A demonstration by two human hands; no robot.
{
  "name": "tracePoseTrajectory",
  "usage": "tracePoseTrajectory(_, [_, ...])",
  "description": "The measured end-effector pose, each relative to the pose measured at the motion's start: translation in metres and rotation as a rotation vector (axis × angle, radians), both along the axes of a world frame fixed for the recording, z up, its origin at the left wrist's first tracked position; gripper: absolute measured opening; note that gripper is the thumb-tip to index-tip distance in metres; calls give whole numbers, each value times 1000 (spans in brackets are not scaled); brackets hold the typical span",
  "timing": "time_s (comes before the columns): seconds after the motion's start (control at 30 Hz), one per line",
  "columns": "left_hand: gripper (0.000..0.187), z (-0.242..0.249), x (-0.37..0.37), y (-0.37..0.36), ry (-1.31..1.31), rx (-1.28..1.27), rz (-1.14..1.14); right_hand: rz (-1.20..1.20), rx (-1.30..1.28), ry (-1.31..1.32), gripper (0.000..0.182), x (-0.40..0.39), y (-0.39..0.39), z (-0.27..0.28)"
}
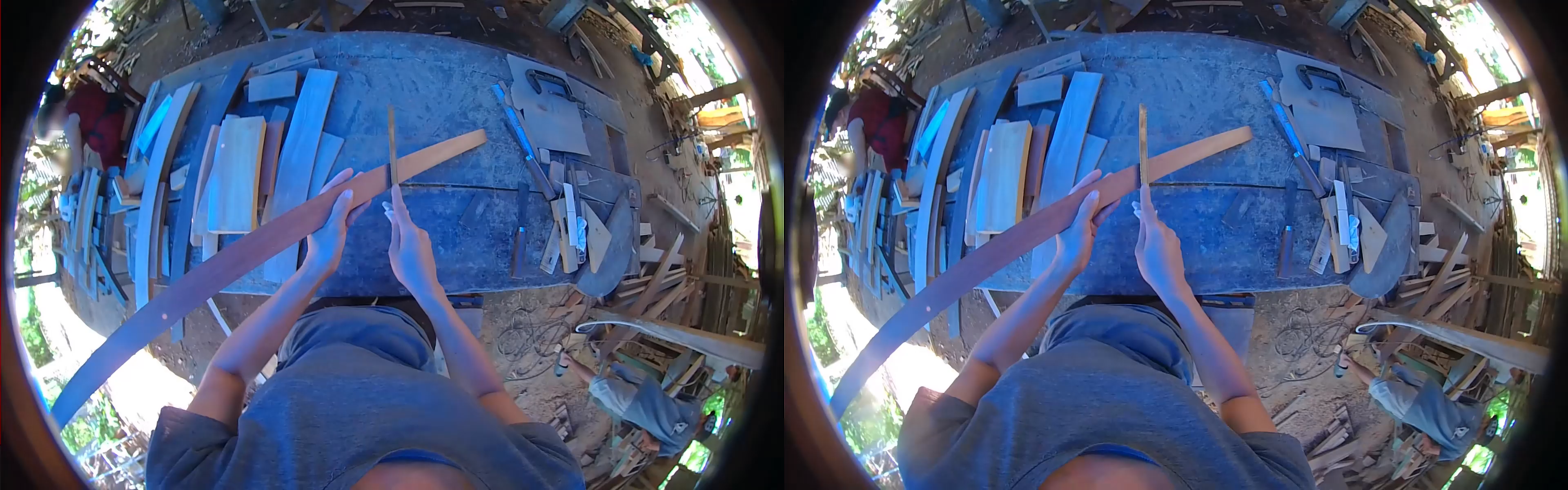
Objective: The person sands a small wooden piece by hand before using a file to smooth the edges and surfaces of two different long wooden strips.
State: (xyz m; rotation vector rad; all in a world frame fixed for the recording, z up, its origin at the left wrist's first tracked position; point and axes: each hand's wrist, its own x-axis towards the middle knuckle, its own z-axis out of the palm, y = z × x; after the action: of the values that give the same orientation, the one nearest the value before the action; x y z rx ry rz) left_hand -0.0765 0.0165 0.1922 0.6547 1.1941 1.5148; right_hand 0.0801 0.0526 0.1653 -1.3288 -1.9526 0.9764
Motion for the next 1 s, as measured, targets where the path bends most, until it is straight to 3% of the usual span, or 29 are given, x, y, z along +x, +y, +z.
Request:
tracePoseTrajectory(0.03, [51,0,0,1,-45,12,-13,46,-10,65,49,1,-5,1])
tracePoseTrajectory(0.07, [51,1,3,0,-53,5,-5,-35,-277,692,47,-2,22,-37])
tracePoseTrajectory(0.13, [50,5,10,3,-62,-26,-25,-89,-8,-38,48,24,67,-14])
tracePoseTrajectory(0.17, [50,5,14,4,-62,-22,-21,-85,-4,-39,48,21,70,-2])
tracePoseTrajectory(0.23, [50,7,21,6,-36,-34,-13,-219,-229,-196,47,10,72,15])
tracePoseTrajectory(0.37, [50,4,20,9,-13,-40,8,-80,162,42,48,4,-3,-3])
tracePoseTrajectory(0.5, [49,5,22,13,-114,-52,33,-96,146,7,51,21,56,-11])
tracePoseTrajectory(0.57, [48,7,25,12,-138,-74,42,-208,-283,-200,56,20,92,8])
tracePoseTrajectory(0.63, [46,11,27,11,-69,-60,103,-234,-279,-193,57,8,59,12])
tracePoseTrajectory(0.7, [46,12,20,14,-73,-64,124,-60,69,6,53,2,12,-5])
tracePoseTrajectory(0.83, [46,11,11,20,-247,-171,113,-3,76,54,48,9,23,5])
tracePoseTrajectory(0.9, [46,9,13,26,-216,-157,108,-75,-185,-105,53,5,65,15])
tracePoseTrajectory(1.0, [47,6,16,25,-161,-136,130,-99,-37,-48,52,-1,51,1])
